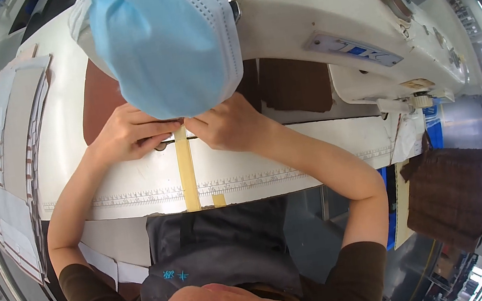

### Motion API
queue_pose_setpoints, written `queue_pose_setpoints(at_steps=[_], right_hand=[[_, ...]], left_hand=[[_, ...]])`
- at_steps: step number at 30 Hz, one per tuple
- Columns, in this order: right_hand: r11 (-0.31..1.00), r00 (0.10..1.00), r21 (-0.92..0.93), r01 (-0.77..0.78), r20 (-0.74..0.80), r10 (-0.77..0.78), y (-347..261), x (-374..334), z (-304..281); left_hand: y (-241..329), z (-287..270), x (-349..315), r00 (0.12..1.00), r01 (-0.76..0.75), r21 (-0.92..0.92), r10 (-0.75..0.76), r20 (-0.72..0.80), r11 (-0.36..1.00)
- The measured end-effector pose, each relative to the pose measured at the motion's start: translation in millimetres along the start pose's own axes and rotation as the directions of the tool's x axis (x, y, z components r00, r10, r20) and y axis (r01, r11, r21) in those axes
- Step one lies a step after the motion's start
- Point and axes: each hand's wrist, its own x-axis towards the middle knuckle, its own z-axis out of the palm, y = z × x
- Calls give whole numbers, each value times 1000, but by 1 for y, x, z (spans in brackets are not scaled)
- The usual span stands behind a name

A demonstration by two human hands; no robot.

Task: The person is aligning and checking leather panels and linings at a sewing station.

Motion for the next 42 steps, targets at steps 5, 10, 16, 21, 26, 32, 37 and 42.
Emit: queue_pose_setpoints(at_steps=[5,10,16,21,26,32,37,42], right_hand=[[989,991,81,-125,61,121,10,3,5],[977,940,29,-211,280,195,6,0,-10],[974,939,-82,-212,258,226,7,2,-17],[833,815,-178,-524,180,551,22,-21,-66],[606,563,-146,-782,255,786,52,-72,-104],[558,460,-233,-797,364,810,59,-70,-112],[521,416,-258,-813,369,831,56,-49,-120],[778,659,56,-626,572,489,25,-16,-132]], left_hand=[[-6,-10,7,1000,10,54,-10,-10,998],[-14,-13,14,999,16,89,-13,-29,996],[-29,-9,21,999,21,154,-14,-48,988],[-25,-13,23,995,94,90,-92,-32,991],[-28,-15,19,996,81,82,-80,-26,993],[-45,-19,26,992,116,-81,-120,-42,990],[-161,-23,71,855,370,118,-288,-432,922],[-221,-2,96,659,719,427,-342,-670,548]])
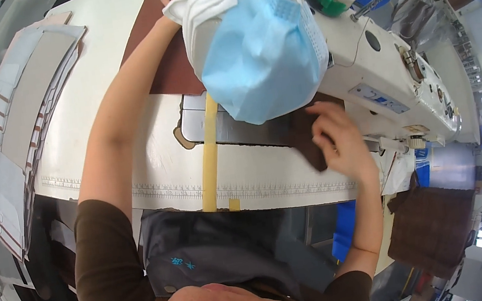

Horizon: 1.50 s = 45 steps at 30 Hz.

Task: The person is aligning and checking leather panels and linings at a sewing station.

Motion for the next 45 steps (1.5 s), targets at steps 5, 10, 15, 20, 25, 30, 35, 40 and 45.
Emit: queue_pose_setpoints(at_steps=[5,10,15,20,25,30,35,40,45], right_hand=[[975,984,220,38,159,-74,-6,-18,28],[972,989,198,128,-92,-112,-30,-16,49],[903,934,358,237,-341,-110,-135,18,98],[878,937,338,338,-211,-279,-202,33,141],[835,801,-145,531,-236,-550,-251,23,184],[645,654,247,723,59,-755,-276,-12,216],[694,709,212,688,7,-705,-234,6,189],[841,846,102,532,-102,-523,-195,5,139],[976,900,89,200,-411,-147,-124,3,94]], left_hand=[[-48,-70,2,886,358,85,-367,285,930],[-123,-166,-88,947,321,-11,-321,0,947],[-53,-298,-155,876,482,-548,-389,285,684],[-15,-354,-214,914,341,-576,-405,19,743],[63,-390,-309,650,378,-911,-748,132,168],[16,-390,-470,255,532,-843,-965,62,86],[-12,-435,-655,-67,799,-600,-986,-152,38],[-32,-399,-712,-138,990,-70,-965,-224,-126],[-38,-413,-615,244,960,265,-726,-643,88]])
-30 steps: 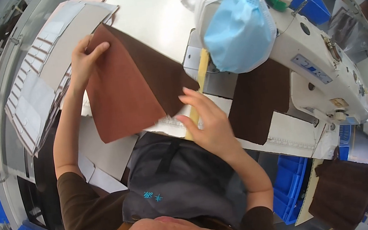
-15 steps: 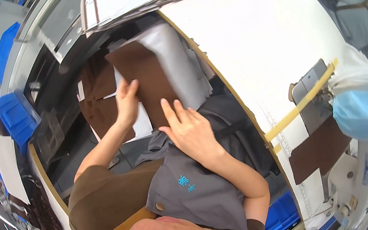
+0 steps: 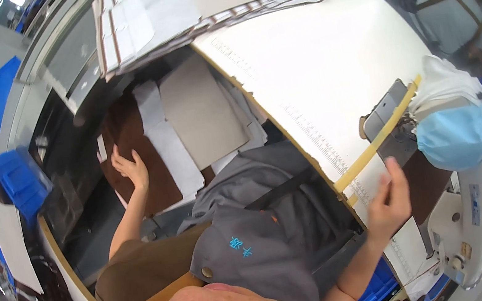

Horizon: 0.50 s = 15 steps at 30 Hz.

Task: The person is aligning and checking leather panels and linings at a sewing station.

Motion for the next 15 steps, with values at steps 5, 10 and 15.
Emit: queue_pose_setpoints(at_steps=[5,10,15], right_hand=[[890,973,-449,-80,160,168,61,-27,-13],[903,939,-414,116,343,37,12,-45,6],[986,952,-157,62,307,-11,4,-39,3]], left_hand=[[200,-20,138,891,-414,-589,442,-106,694],[175,77,348,957,-19,-176,69,281,984],[203,101,358,855,300,-454,-25,518,839]])
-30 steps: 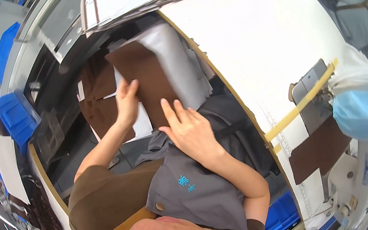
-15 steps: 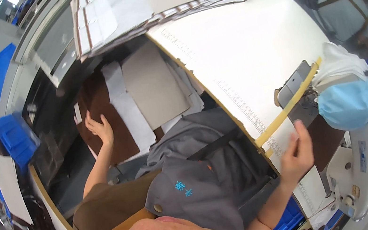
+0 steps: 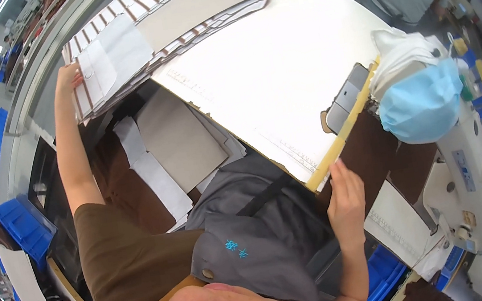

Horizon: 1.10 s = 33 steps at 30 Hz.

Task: The person is aligning and checking leather panels and linings at a sewing station.

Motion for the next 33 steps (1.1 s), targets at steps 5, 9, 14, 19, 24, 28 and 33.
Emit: queue_pose_setpoints(at_steps=[5,9,14,19,24,28,33], right_hand=[[996,999,-86,20,-41,-23,37,23,1],[982,997,-188,38,-59,-50,44,23,-2],[988,995,-120,101,1,-102,63,42,-2],[987,988,-59,152,-6,-152,93,51,-6],[991,994,-79,105,17,-104,100,59,-11],[990,993,-85,113,50,-109,100,63,-14],[986,986,-79,147,-66,-152,108,65,-1]], left_hand=[[-17,-46,34,976,-187,358,132,173,915],[75,30,-96,489,-695,604,872,0,390],[182,110,-260,201,-915,402,908,367,40],[180,215,-394,-154,-962,-239,460,874,132],[183,272,-432,-356,-741,-458,291,888,491],[194,321,-412,-457,-791,-612,641,617,25],[208,356,-398,-445,-812,-539,358,821,225]])
